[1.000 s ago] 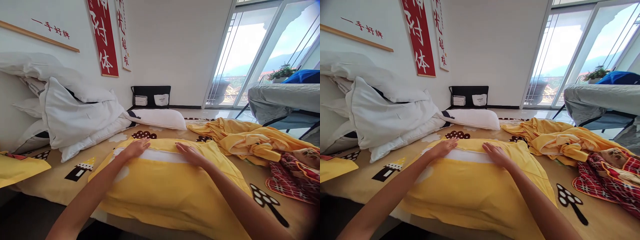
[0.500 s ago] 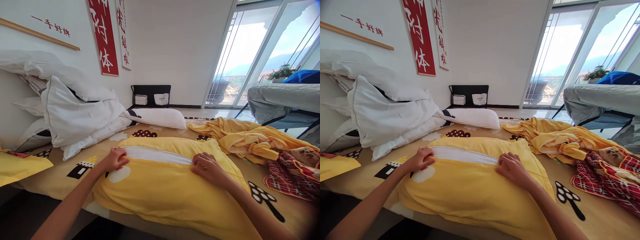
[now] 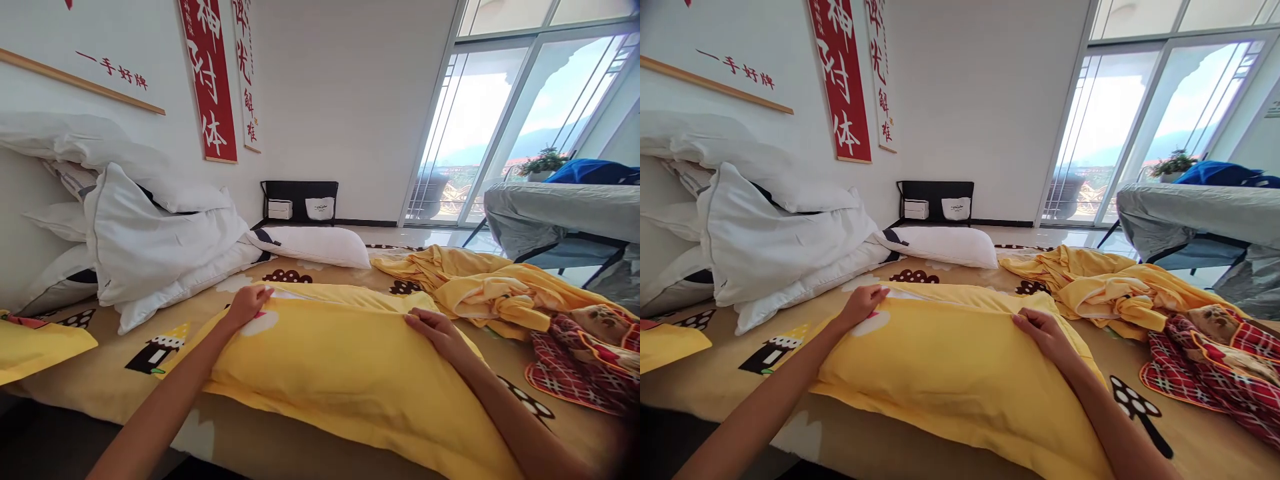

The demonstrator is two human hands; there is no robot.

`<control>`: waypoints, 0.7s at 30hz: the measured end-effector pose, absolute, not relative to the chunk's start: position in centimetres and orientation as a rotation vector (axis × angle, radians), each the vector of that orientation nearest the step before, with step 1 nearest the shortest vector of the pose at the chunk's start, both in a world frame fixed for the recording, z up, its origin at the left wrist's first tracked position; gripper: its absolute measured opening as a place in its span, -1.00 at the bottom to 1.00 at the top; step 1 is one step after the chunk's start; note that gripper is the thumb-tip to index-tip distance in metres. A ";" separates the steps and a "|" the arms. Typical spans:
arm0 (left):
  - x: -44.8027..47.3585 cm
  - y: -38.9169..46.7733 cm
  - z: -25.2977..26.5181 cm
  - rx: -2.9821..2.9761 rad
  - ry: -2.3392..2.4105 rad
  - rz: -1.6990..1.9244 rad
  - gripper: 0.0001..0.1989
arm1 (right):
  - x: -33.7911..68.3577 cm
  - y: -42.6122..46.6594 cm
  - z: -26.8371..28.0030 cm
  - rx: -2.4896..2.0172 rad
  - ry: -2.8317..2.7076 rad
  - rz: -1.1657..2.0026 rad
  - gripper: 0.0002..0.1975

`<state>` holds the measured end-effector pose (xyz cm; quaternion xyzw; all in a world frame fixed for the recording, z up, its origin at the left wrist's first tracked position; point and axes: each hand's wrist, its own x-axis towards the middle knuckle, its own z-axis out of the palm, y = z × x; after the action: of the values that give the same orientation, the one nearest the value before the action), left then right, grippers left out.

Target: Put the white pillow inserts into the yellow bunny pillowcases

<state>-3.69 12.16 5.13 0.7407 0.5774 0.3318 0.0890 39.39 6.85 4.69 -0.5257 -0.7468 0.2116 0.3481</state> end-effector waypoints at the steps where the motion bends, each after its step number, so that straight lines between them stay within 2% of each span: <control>1: -3.3 12.6 4.5 2.254 1.752 0.891 -0.57 | 39.2 7.4 4.5 -1.418 -1.981 0.430 -0.54; 4: -3.6 13.3 3.8 2.293 1.776 0.762 -0.68 | 38.5 8.8 4.3 -1.567 -2.134 0.102 -0.63; 6: -4.6 13.7 4.6 2.265 1.829 0.757 -0.76 | 38.0 9.1 4.7 -1.684 -2.167 0.044 -0.60; 9: -5.6 14.3 6.4 2.271 1.927 0.623 -0.59 | 37.0 9.0 6.0 -1.900 -2.235 -0.051 -0.52; 12: -5.3 15.0 7.1 2.343 1.966 0.354 -0.48 | 35.7 9.1 7.4 -2.076 -2.383 -0.169 -0.61; 17: -3.8 16.2 6.0 2.305 2.059 0.343 -0.73 | 33.1 10.1 8.2 -2.141 -2.431 -0.255 -0.84; 21: -3.1 16.3 6.7 2.302 2.093 0.453 -0.77 | 32.2 10.0 8.5 -2.110 -2.347 -0.466 -0.82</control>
<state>-3.09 16.26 6.68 0.7321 0.6658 0.1440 -0.0012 32.20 10.02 8.50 -0.6612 -0.7355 -0.1459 -0.0244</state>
